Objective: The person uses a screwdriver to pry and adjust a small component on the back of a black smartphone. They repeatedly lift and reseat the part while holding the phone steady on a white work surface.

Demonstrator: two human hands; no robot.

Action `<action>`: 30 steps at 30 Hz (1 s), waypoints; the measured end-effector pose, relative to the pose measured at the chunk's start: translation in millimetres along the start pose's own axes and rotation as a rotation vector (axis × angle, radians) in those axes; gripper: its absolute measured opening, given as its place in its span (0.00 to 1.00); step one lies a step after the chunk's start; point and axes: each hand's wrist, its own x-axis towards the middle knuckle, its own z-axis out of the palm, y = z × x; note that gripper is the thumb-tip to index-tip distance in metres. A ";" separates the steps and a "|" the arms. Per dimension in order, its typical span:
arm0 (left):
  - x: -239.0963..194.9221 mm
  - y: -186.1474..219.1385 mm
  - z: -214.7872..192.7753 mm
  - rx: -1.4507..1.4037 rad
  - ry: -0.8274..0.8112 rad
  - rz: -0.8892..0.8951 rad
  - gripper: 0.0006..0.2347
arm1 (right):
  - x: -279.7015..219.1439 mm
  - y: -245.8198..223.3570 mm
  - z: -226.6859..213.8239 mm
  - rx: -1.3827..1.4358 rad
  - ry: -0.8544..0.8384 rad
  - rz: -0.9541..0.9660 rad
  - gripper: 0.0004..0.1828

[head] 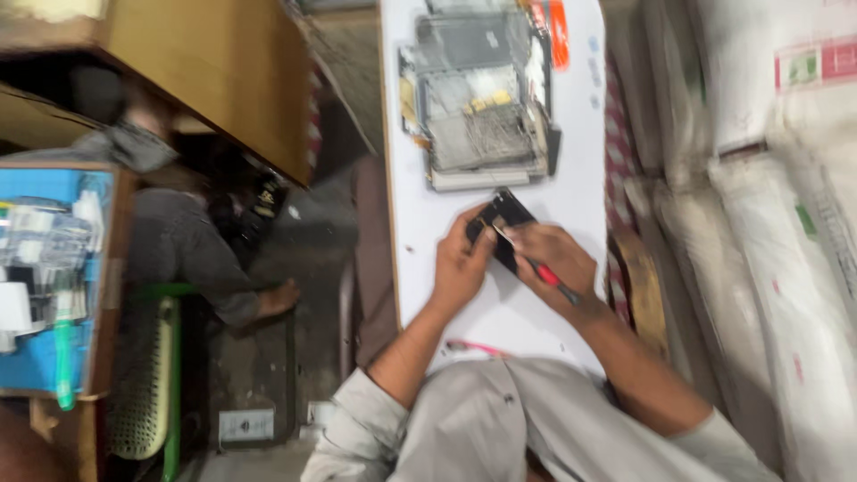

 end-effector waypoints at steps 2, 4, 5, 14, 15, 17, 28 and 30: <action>-5.7 -1.8 1.0 -0.056 0.011 -0.017 0.15 | -6.7 4.2 0.9 0.007 -0.028 0.037 0.16; -7.1 0.8 0.2 -0.029 0.017 -0.004 0.16 | -7.5 9.0 1.0 0.044 -0.032 0.043 0.16; -6.3 3.0 -1.0 -0.014 0.015 -0.019 0.16 | -6.4 10.9 2.0 0.043 -0.033 0.037 0.16; -6.2 16.8 -0.7 0.002 -0.019 -0.002 0.17 | -4.3 10.1 -4.4 0.133 -0.007 0.051 0.13; -5.9 16.7 -1.2 -0.003 -0.021 0.001 0.17 | -4.4 10.4 -4.4 0.139 -0.008 0.059 0.13; -6.2 16.1 -2.0 0.048 -0.010 -0.040 0.18 | -4.7 11.5 -5.3 0.129 -0.017 0.048 0.13; -9.7 7.7 -2.0 0.008 -0.018 0.033 0.15 | -2.8 8.3 -5.1 0.126 0.020 0.055 0.14; -11.3 7.2 -2.5 0.017 -0.019 0.038 0.15 | -3.4 6.2 -5.6 0.129 0.024 0.064 0.14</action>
